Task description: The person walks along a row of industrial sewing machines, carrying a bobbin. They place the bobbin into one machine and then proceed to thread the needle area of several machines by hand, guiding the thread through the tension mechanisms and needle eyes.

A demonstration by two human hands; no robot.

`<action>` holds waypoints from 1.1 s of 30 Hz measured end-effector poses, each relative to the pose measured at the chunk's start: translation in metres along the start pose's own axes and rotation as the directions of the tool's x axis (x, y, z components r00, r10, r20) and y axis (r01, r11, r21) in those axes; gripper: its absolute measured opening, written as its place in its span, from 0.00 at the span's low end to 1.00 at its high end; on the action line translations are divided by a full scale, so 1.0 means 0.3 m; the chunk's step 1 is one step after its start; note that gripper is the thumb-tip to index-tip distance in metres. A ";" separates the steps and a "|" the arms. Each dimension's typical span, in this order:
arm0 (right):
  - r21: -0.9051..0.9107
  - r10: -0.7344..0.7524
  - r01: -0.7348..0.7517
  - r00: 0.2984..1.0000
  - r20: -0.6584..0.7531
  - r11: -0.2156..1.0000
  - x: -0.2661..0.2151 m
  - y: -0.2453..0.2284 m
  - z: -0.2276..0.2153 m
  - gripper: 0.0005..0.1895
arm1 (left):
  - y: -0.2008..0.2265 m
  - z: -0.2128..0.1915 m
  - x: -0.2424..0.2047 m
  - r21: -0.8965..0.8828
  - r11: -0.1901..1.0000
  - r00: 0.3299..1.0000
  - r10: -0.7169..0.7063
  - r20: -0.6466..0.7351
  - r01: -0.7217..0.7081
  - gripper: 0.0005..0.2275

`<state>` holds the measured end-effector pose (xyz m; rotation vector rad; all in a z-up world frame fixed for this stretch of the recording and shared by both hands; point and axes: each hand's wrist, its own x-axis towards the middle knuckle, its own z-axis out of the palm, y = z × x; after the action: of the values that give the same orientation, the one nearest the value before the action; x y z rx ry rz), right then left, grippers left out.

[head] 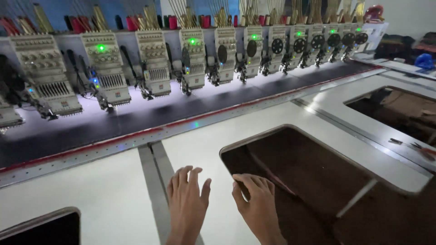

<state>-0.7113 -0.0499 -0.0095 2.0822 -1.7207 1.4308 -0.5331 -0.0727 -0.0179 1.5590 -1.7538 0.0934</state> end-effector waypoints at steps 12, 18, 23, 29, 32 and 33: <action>0.101 -0.051 0.035 0.987 0.155 0.994 0.358 0.862 -0.262 0.13 | 0.643 0.614 0.217 0.051 0.992 0.989 -0.109 -0.103 0.115 0.16; 0.144 -0.101 0.073 0.974 0.204 0.987 0.557 1.234 -0.323 0.16 | 0.865 0.907 0.352 0.091 0.979 0.972 -0.168 -0.161 0.184 0.16; 0.162 -0.091 0.050 0.961 0.260 0.986 0.746 1.444 -0.230 0.15 | 0.929 1.081 0.535 0.105 0.967 0.966 -0.215 -0.145 0.231 0.14; 0.192 -0.117 0.065 0.956 0.270 0.979 1.015 1.645 -0.002 0.16 | 0.862 1.337 0.831 0.126 0.961 0.960 -0.221 -0.173 0.245 0.15; 0.228 -0.148 0.088 0.954 0.262 0.970 1.168 1.700 0.130 0.16 | 0.790 1.457 0.989 0.133 0.951 0.953 -0.257 -0.163 0.279 0.15; 0.240 -0.158 0.097 0.956 0.248 0.966 1.225 1.717 0.179 0.14 | 0.759 1.501 1.049 0.127 0.950 0.951 -0.265 -0.161 0.286 0.15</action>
<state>-1.1202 -0.5354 -0.0293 2.5591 -1.5271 1.4232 -0.9357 -0.5087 -0.0549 1.8451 -1.4306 0.1964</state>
